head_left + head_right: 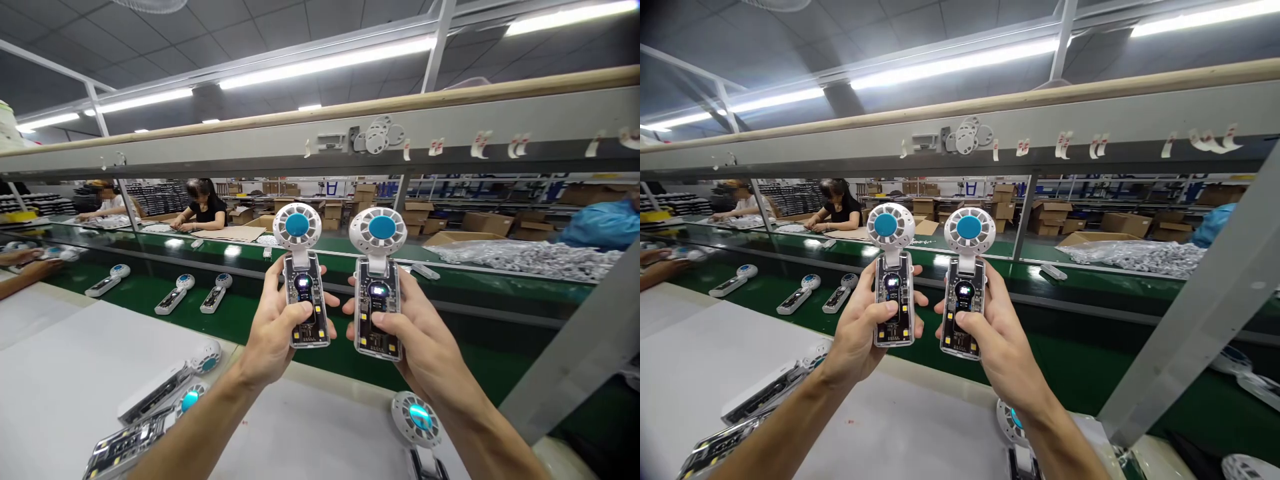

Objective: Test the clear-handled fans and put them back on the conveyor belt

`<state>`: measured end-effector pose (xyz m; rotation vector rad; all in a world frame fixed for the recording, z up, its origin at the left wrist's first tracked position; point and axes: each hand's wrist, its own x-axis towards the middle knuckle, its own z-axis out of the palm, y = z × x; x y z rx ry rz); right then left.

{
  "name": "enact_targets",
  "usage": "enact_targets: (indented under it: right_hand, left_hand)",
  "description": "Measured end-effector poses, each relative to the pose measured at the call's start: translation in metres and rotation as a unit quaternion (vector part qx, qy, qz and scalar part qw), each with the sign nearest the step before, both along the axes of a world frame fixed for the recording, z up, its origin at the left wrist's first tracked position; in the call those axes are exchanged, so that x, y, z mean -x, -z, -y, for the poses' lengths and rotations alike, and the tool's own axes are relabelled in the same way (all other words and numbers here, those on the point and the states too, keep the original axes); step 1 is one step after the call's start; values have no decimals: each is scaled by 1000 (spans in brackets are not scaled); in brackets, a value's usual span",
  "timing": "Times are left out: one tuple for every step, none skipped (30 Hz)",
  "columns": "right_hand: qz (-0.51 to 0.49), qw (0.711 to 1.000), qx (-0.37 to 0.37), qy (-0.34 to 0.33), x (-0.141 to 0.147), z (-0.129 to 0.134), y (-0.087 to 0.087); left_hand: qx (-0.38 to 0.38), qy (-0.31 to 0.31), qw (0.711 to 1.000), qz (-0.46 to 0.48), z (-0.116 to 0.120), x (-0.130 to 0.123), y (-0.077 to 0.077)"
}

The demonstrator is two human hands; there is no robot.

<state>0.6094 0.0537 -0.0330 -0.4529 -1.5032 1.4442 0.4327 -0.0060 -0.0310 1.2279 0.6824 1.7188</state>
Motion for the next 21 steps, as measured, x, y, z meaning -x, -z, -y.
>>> enact_targets:
  right_hand:
    - [0,1000,-2,-1,0,0,0]
    - [-1,1000,-3,0,0,0,-1]
    - [-2,1000,-1,1,0,0,-1]
    - [-3,1000,2,3,1,1,-1]
    - [-4,1000,5,4,1,1,-1]
    - [-5,1000,6,4,1,1,-1]
    - [-6,1000,6,2,1,2,-1]
    - [-7,1000,4,0,1,2,-2]
    - [-8,1000,3,2,1,3,-2]
    - [-9,1000,2,7,2,4,-2]
    - [-11,1000,1,15,2,4,-2]
    - [-14,1000,-2,23,3,5,-3]
    - [-24,999,-8,32,4,5,-3]
    - [-40,998,-9,42,6,6,-4]
    - [-57,997,2,46,7,7,-5]
    - [-71,997,24,38,8,9,-6]
    - [-77,996,48,24,8,11,-6]
    - [-71,995,61,21,6,13,-6]
    - [-53,996,54,40,2,15,-5]
    - [-30,996,19,78,-4,16,-4]
    - [-8,991,-34,127,-12,17,-2]
  left_hand:
    - [-1,0,1000,0,0,0,0]
    - [-2,0,1000,0,1,0,-1]
    - [-3,1,1000,0,1,0,-1]
    - [-5,3,1000,-1,2,0,-1]
    - [-8,5,1000,-2,2,-1,-1]
    - [-11,6,1000,-1,2,-1,-1]
    - [-15,9,1000,0,2,-1,-1]
    - [-18,10,1000,3,2,0,-1]
    - [-20,12,1000,5,2,0,-1]
    - [-21,14,1000,7,3,0,0]
    - [-22,16,1000,6,3,0,1]
    - [-26,15,1000,5,4,0,2]
    - [-34,7,999,5,4,0,3]
    - [-48,-9,999,9,3,-1,4]
    - [-62,-38,997,11,3,-2,5]
    - [-73,-82,994,11,2,-3,5]
    - [-79,-136,988,5,0,-4,5]
    - [-76,-185,980,-4,-1,-5,3]
    - [-63,-215,975,-13,-1,-5,1]
    - [-46,-231,972,-17,1,-4,-3]
    - [-37,-247,968,-18,5,-1,-7]
